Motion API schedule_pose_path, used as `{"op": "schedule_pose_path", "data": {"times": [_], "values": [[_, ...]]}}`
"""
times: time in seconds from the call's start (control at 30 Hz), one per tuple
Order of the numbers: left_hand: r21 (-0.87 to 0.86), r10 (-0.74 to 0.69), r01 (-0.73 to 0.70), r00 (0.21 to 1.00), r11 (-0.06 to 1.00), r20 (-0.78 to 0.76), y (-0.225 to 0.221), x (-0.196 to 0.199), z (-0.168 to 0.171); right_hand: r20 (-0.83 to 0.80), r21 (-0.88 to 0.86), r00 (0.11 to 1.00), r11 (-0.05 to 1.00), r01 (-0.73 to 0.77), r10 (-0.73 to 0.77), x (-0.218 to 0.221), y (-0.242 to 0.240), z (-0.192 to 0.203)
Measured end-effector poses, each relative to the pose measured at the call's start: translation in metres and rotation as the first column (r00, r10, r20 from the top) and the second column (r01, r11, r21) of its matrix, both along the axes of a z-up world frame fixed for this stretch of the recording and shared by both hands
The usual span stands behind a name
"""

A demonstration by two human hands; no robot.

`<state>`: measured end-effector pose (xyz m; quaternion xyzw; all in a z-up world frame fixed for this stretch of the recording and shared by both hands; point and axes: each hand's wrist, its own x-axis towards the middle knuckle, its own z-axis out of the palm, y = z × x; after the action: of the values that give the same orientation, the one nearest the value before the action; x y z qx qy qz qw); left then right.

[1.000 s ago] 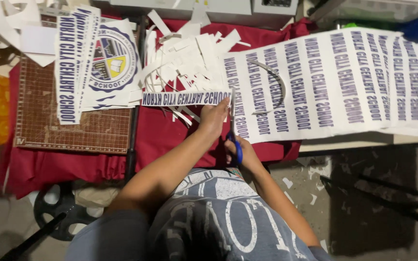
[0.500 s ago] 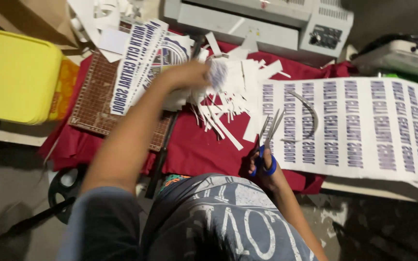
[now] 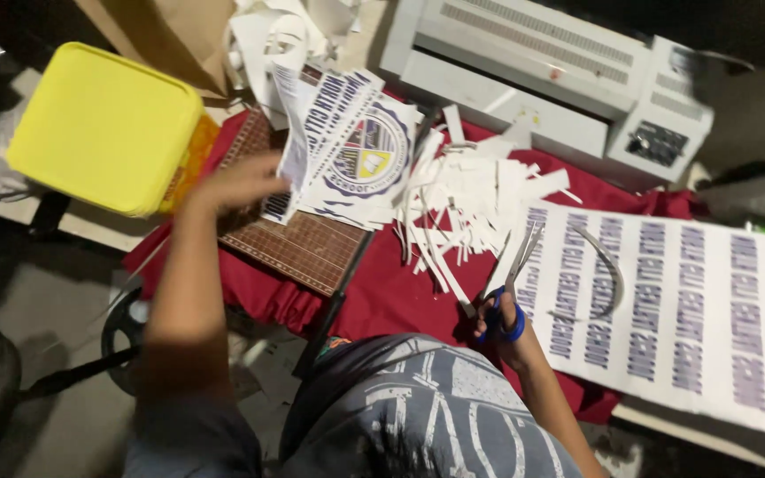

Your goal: Cutting individual printed school labels from a large sheet using scissors.

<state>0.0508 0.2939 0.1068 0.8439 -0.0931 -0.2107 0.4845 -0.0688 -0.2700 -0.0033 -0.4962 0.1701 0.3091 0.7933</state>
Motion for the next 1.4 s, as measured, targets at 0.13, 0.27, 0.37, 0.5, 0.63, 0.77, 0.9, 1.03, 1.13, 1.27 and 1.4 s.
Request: {"op": "schedule_pose_path", "data": {"times": [0.13, 0.27, 0.37, 0.5, 0.63, 0.77, 0.9, 1.03, 1.13, 1.27, 1.4], "values": [[-0.105, 0.114, -0.159, 0.933, 0.982, -0.343, 0.033, -0.046, -0.074, 0.044, -0.156, 0.989, 0.979, -0.135, 0.143, 0.028, 0.024, 0.004], [-0.117, 0.277, -0.440, 0.727, 0.890, -0.629, 0.048, -0.077, -0.090, 0.134, -0.328, 0.927, 0.899, -0.292, 0.350, 0.064, 0.066, 0.031], [0.494, 0.441, -0.236, 0.825, 0.837, -0.353, 0.031, -0.074, -0.028, 0.193, -0.327, 0.884, 0.877, -0.352, 0.426, 0.085, 0.096, 0.032], [0.713, 0.397, -0.379, 0.905, 0.590, 0.153, 0.013, -0.050, -0.034, 0.218, -0.338, 0.837, 0.843, -0.417, 0.501, 0.097, 0.129, 0.053], [0.619, 0.373, -0.522, 0.852, 0.586, 0.366, -0.032, -0.014, -0.025, 0.170, -0.395, 0.827, 0.805, -0.442, 0.537, 0.097, 0.141, 0.060], [0.540, 0.390, -0.567, 0.823, 0.622, 0.414, -0.055, 0.012, -0.052, 0.159, -0.446, 0.821, 0.782, -0.435, 0.548, 0.094, 0.133, 0.047], [0.479, 0.427, -0.611, 0.788, 0.631, 0.443, -0.070, 0.030, -0.054, 0.197, -0.432, 0.817, 0.796, -0.424, 0.542, 0.092, 0.131, 0.050], [0.455, 0.443, -0.665, 0.740, 0.592, 0.505, -0.074, 0.046, -0.057, 0.171, -0.417, 0.843, 0.813, -0.407, 0.509, 0.089, 0.128, 0.038], [0.416, 0.438, -0.689, 0.710, 0.593, 0.551, -0.076, 0.055, -0.060, 0.170, -0.412, 0.856, 0.825, -0.388, 0.488, 0.085, 0.127, 0.036], [0.354, 0.427, -0.668, 0.713, 0.654, 0.557, -0.082, 0.078, -0.077, 0.149, -0.402, 0.867, 0.830, -0.386, 0.475, 0.081, 0.128, 0.044], [0.390, 0.382, -0.626, 0.749, 0.675, 0.541, -0.098, 0.099, -0.063, 0.146, -0.425, 0.868, 0.822, -0.379, 0.475, 0.078, 0.126, 0.045]]}}
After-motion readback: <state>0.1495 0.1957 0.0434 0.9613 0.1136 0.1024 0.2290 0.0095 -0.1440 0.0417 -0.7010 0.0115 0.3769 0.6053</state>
